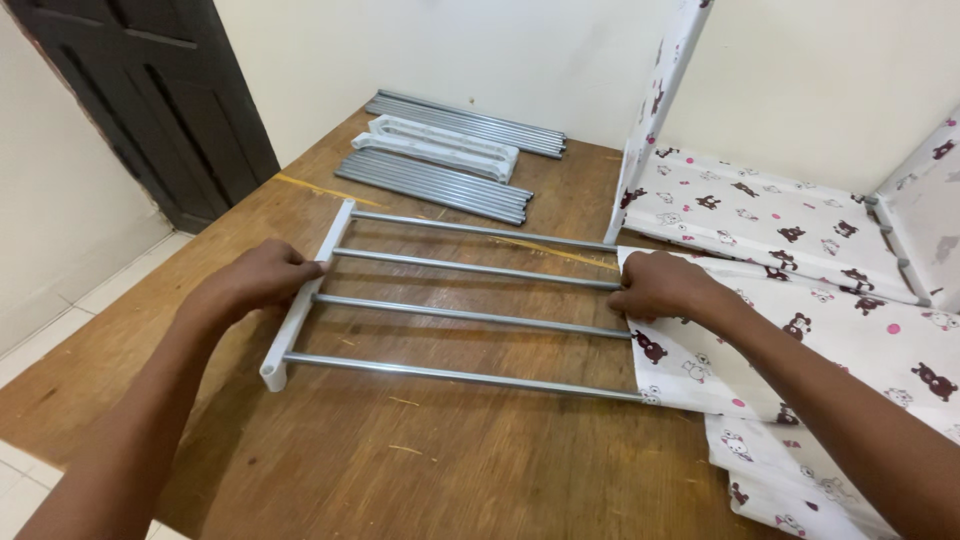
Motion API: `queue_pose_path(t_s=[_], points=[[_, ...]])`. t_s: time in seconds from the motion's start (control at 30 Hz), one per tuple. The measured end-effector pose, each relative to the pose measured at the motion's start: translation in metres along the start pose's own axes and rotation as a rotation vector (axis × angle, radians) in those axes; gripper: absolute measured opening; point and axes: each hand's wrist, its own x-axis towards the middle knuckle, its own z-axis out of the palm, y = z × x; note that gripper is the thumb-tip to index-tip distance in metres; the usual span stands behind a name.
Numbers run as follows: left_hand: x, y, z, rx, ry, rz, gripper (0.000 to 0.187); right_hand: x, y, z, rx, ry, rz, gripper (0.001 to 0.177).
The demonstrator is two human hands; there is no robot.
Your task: The person assembles a small shelving unit by inserting metal rods into white plastic connectors and attaching patterned fabric panels. They build the frame, attach the fabric to the rods, and place the finished unit on the floor.
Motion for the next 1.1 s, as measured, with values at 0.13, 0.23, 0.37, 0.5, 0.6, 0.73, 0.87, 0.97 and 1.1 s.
queue_pose_path(t_s=[0.13,0.23,0.37,0.5,0.6,0.73,0.87,0.97,1.1], points=[[-0.009,-0.014,0.005,-0.403,0.006,0.075,0.049,0.003,-0.001,-0.005,0.031,0.025,-0.012,0.04],[-0.018,-0.015,0.009,-0.582,-0.004,0.078,0.047,0.003,-0.004,-0.012,0.047,0.054,-0.071,0.044],[-0.029,-0.01,0.005,-0.644,0.038,0.117,0.048,0.0,-0.016,-0.023,0.091,0.082,-0.055,0.036],[-0.037,-0.011,-0.007,-0.637,0.129,0.097,0.046,-0.008,-0.021,-0.034,0.144,-0.045,-0.035,0.04],[-0.046,-0.016,-0.005,-0.705,0.189,0.054,0.045,-0.015,-0.022,-0.036,0.307,-0.094,-0.126,0.04],[-0.049,-0.006,0.004,-0.744,0.182,0.074,0.046,-0.016,-0.028,-0.039,0.246,-0.066,-0.134,0.039],[-0.044,0.011,0.009,-0.721,0.155,0.084,0.046,-0.015,-0.04,-0.039,0.212,-0.049,-0.123,0.041],[-0.042,0.026,0.017,-0.738,0.142,0.14,0.045,-0.015,-0.052,-0.039,0.214,-0.037,-0.187,0.041],[-0.038,0.039,0.032,-0.75,0.111,0.174,0.046,-0.011,-0.07,-0.039,0.217,-0.034,-0.228,0.041]])
